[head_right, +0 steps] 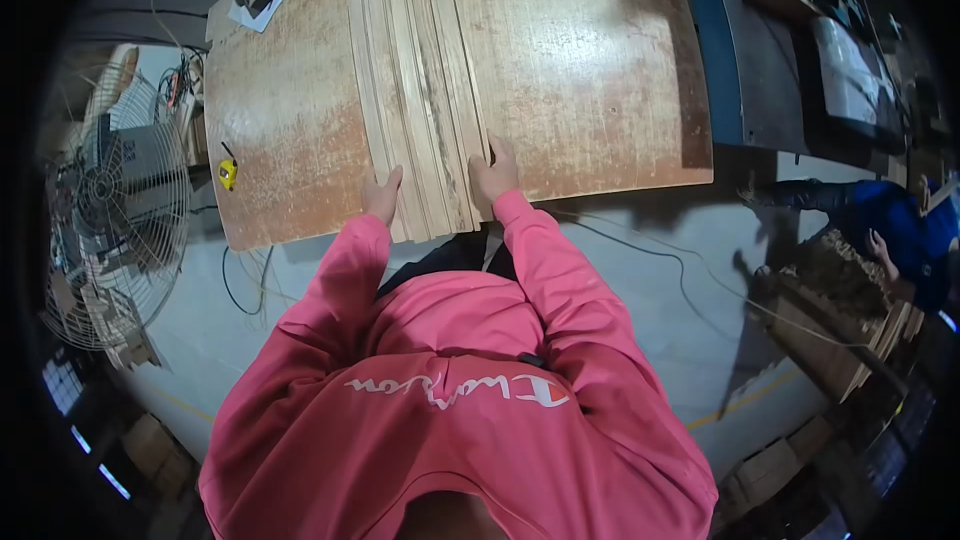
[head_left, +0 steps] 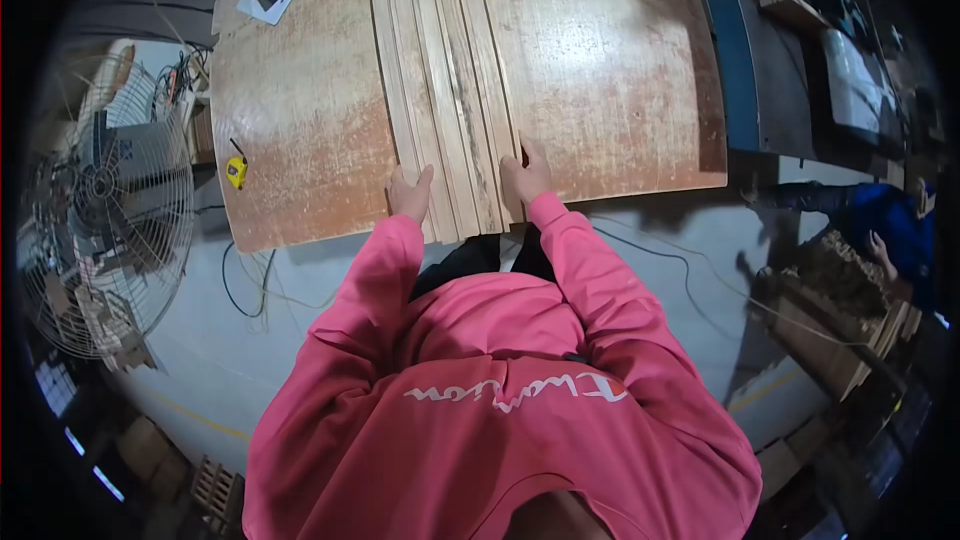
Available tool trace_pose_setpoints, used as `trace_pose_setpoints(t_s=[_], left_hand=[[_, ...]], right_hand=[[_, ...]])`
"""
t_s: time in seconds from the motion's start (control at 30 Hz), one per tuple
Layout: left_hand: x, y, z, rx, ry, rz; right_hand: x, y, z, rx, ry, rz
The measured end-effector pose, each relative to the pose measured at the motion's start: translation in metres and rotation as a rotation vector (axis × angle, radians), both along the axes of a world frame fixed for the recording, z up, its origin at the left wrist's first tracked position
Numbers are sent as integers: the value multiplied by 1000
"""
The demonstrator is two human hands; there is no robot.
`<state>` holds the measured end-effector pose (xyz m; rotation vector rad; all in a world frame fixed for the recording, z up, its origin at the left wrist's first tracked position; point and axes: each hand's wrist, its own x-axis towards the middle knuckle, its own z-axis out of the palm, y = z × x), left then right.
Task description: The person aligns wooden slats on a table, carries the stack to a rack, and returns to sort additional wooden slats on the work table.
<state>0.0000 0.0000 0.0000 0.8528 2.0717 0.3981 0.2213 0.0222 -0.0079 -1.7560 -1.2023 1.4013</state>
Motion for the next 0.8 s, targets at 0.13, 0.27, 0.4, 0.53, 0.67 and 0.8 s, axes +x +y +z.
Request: trace_pose_setpoints(t_s=[0.13,0.27,0.4,0.53,0.67,0.8], left_hand=[[-23,-3,-27,166,-68,-57],[-43,-54,-27,230,-328,-31],[-52,-94,-17,270,-492,40],[-72,-124,-16,165,-473,78],[-85,-125,-40,81,-683,171],[-82,-112,-63,-49,-762,66]], right_hand=[[-12,-8,-11,175,-112,-119],[-19,-66,-3,79,75,-181],[-23,-118,-5,130,123,-183],[-27,-158,-19,144,274,-252],[-23,-155,1,-61,696,-479],[-13,-140,-44,-245,657,-30]])
